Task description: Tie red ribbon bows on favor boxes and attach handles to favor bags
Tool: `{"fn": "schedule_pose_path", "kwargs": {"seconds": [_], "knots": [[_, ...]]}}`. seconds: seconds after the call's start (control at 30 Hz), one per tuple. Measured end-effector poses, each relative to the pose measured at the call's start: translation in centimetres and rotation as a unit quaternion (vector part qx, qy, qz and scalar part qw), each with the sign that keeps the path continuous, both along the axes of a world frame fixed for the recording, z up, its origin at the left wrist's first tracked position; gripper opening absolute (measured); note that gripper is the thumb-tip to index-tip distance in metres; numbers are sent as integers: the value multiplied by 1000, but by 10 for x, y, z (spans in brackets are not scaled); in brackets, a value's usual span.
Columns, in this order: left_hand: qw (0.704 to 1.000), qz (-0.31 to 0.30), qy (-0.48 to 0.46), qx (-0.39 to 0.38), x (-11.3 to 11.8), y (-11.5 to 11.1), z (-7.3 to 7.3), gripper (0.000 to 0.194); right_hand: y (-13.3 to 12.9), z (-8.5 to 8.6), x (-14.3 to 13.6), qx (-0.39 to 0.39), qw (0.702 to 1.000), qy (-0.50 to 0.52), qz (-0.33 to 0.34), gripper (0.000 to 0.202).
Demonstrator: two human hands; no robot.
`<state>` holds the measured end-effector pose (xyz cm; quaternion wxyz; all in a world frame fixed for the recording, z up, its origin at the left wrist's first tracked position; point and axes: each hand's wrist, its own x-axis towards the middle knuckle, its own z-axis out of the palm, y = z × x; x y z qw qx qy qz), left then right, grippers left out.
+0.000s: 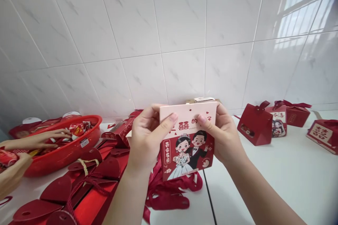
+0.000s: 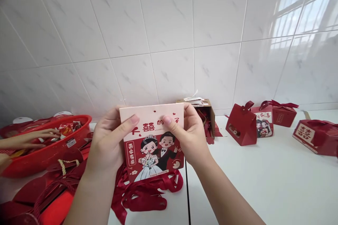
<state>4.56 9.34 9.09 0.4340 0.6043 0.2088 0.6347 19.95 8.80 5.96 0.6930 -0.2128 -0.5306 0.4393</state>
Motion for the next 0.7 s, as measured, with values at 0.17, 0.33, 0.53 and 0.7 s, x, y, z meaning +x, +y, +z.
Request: {"fn": "schedule_pose_path", "kwargs": {"seconds": [0.17, 0.33, 0.53, 0.7], "knots": [[999, -11, 23, -29, 0, 0, -1, 9, -4, 0, -6, -42, 999, 18, -1, 30], [997, -49, 9, -55, 1, -5, 1, 17, -15, 4, -6, -70, 997, 11, 6, 29], [999, -29, 11, -28, 1, -15, 2, 11, -31, 11, -12, -63, 998, 6, -23, 28], [1000, -4, -9, 12, 1, -22, 2, 24, -41, 10, -15, -7, 996, -12, -86, 43]]}}
